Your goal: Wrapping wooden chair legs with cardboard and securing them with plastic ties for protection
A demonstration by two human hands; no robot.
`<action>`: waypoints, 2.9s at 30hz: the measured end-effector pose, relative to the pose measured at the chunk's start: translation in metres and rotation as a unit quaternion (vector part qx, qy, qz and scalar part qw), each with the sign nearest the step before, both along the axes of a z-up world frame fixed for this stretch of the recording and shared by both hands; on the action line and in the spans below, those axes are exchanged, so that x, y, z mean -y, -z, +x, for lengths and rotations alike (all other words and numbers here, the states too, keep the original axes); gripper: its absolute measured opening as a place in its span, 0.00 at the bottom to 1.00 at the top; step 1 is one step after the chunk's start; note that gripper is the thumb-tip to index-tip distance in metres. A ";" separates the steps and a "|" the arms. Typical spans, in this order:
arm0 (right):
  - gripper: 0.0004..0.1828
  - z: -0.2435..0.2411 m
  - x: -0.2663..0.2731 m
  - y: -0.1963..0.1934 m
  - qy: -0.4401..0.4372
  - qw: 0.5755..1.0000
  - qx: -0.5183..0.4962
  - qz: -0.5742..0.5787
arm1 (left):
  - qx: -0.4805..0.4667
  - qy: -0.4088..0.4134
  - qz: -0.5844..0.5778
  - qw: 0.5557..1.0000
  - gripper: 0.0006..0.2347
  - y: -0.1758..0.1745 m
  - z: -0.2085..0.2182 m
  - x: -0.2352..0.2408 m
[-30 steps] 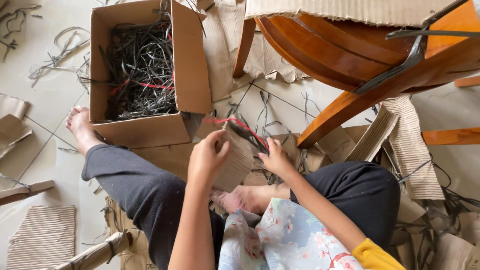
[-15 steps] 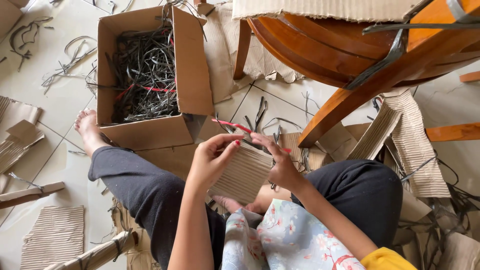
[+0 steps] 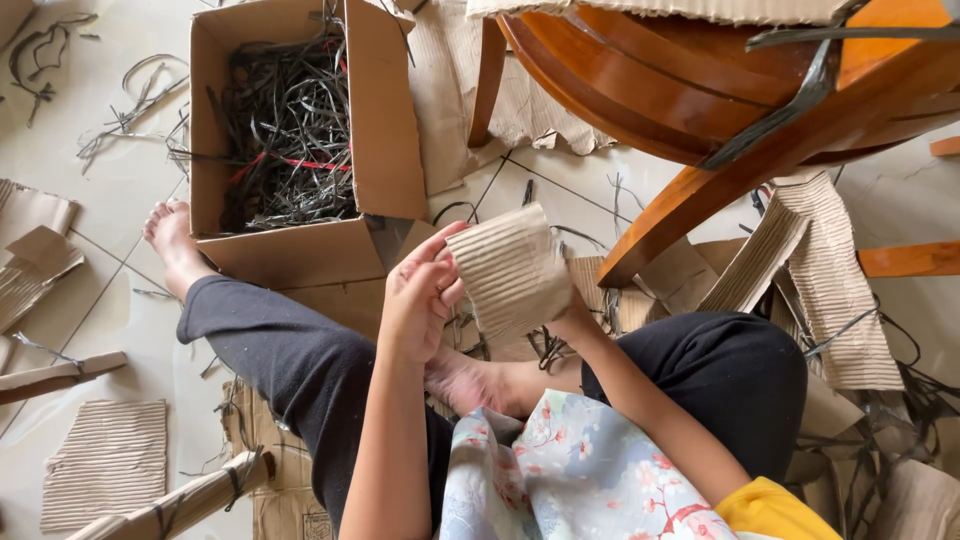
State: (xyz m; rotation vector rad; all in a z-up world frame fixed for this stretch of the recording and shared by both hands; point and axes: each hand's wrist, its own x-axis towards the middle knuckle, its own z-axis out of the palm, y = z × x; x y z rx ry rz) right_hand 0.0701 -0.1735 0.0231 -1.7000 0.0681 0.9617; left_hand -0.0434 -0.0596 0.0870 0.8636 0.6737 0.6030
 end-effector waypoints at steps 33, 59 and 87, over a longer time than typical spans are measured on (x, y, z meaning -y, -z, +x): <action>0.18 0.053 0.038 0.037 -0.147 0.948 0.012 0.283 | -0.086 -0.142 0.191 0.967 0.15 0.013 -0.020 -0.019; 0.06 0.146 0.132 -0.059 -0.129 0.835 0.506 0.174 | -0.376 0.438 0.501 0.645 0.33 0.202 0.125 0.133; 0.07 0.137 0.145 -0.100 -0.231 0.955 0.186 0.032 | -0.249 0.224 0.365 0.869 0.15 0.222 0.114 0.097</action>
